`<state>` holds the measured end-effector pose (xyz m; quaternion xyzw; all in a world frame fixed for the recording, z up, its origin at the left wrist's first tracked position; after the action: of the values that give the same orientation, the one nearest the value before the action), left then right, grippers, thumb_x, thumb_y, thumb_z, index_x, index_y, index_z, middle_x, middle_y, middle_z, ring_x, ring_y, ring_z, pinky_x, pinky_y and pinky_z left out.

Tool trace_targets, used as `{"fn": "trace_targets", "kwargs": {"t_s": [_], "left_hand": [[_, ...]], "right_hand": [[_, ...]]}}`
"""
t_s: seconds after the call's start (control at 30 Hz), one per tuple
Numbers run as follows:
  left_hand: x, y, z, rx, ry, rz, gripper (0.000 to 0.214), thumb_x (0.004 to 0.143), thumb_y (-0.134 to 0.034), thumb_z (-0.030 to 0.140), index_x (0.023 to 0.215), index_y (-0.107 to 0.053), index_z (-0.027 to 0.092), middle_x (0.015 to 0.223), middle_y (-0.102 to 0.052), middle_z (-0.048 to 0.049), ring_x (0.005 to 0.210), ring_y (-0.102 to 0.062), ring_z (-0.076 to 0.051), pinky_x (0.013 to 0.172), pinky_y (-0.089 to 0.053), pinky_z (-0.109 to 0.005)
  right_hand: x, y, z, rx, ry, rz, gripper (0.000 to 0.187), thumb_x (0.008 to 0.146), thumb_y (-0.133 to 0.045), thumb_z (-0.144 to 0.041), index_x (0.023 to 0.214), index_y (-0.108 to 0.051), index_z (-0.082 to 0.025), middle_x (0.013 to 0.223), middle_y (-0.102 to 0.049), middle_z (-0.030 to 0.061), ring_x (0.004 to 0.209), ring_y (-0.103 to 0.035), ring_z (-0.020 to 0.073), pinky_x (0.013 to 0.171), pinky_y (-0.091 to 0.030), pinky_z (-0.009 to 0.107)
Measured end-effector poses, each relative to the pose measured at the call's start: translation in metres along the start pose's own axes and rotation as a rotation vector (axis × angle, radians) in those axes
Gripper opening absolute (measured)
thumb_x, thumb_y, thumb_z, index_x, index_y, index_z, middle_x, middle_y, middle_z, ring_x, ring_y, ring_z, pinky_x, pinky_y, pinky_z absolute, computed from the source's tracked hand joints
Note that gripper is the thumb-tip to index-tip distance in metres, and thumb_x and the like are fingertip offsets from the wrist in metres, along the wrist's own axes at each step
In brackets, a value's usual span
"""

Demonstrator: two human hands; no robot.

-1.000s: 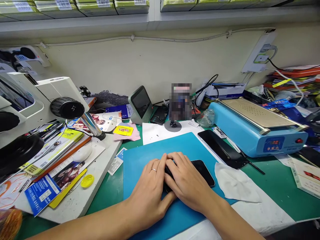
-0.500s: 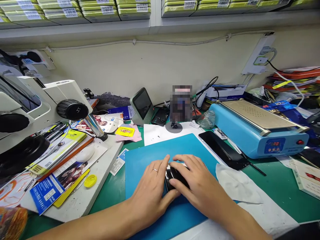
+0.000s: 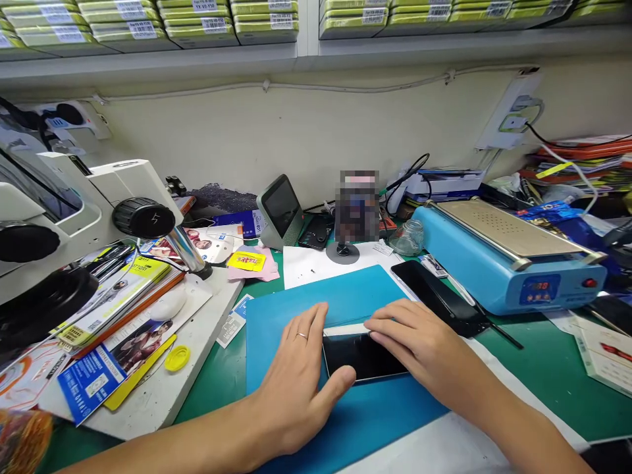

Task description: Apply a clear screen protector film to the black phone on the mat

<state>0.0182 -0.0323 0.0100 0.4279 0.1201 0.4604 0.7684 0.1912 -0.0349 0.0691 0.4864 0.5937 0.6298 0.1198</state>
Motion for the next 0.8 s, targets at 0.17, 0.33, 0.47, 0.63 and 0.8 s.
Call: {"fn": "trace_targets", "kwargs": {"t_s": [0.17,0.33,0.47,0.63,0.8], "left_hand": [[-0.003,0.003,0.007,0.009,-0.072,0.04,0.088,0.104,-0.049,0.042,0.159,0.018,0.027,0.169,0.007,-0.0124,0.156,-0.001,-0.035,0.12,-0.023,-0.064],[-0.003,0.009,0.017,0.022,-0.174,0.075,0.088,0.101,-0.052,0.033,0.16,0.012,0.027,0.169,0.003,-0.012,0.156,0.0,-0.035,0.121,-0.022,-0.064],[0.0,0.003,0.016,0.047,-0.167,-0.013,0.081,0.097,-0.058,0.034,0.159,-0.008,0.025,0.162,-0.027,-0.0134,0.151,-0.021,-0.034,0.122,-0.024,-0.061],[0.002,-0.001,0.012,0.05,-0.107,-0.052,0.07,0.094,-0.062,0.033,0.154,-0.027,0.017,0.15,-0.042,-0.0151,0.139,-0.038,-0.033,0.114,-0.04,-0.053],[0.002,-0.002,0.009,0.055,-0.083,-0.048,0.069,0.094,-0.062,0.033,0.153,-0.029,0.019,0.15,-0.043,-0.0141,0.136,-0.04,-0.034,0.112,-0.041,-0.055]], "right_hand": [[0.02,-0.005,0.015,-0.084,-0.154,0.063,0.029,0.102,-0.046,-0.026,0.114,-0.072,-0.023,0.112,-0.072,0.0089,0.104,-0.065,0.0245,0.086,-0.053,0.043],[0.006,0.012,0.012,-0.155,-0.276,0.191,0.039,0.102,-0.044,-0.034,0.137,-0.059,-0.025,0.13,-0.065,0.0127,0.122,-0.059,0.0312,0.097,-0.05,0.051],[-0.042,0.026,0.02,-0.188,-0.38,0.214,0.039,0.1,-0.047,-0.047,0.128,-0.065,-0.026,0.116,-0.07,0.0097,0.102,-0.068,0.0286,0.084,-0.055,0.044],[-0.093,0.015,0.039,-0.26,-0.444,0.117,0.042,0.094,-0.052,-0.057,0.113,-0.073,-0.026,0.103,-0.073,0.0089,0.087,-0.07,0.0277,0.064,-0.056,0.04],[-0.104,0.009,0.037,-0.223,-0.431,0.154,0.039,0.1,-0.044,-0.048,0.097,-0.077,-0.026,0.099,-0.072,0.0083,0.089,-0.069,0.025,0.071,-0.057,0.038]]}}
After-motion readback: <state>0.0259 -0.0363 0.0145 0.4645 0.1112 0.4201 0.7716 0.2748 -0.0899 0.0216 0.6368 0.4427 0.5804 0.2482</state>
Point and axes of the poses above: each hand's wrist, its own x-axis towards the middle knuckle, its own y-axis out of the back of the hand, z = x × y, the point moved 7 cm from there along x, towards the middle knuckle
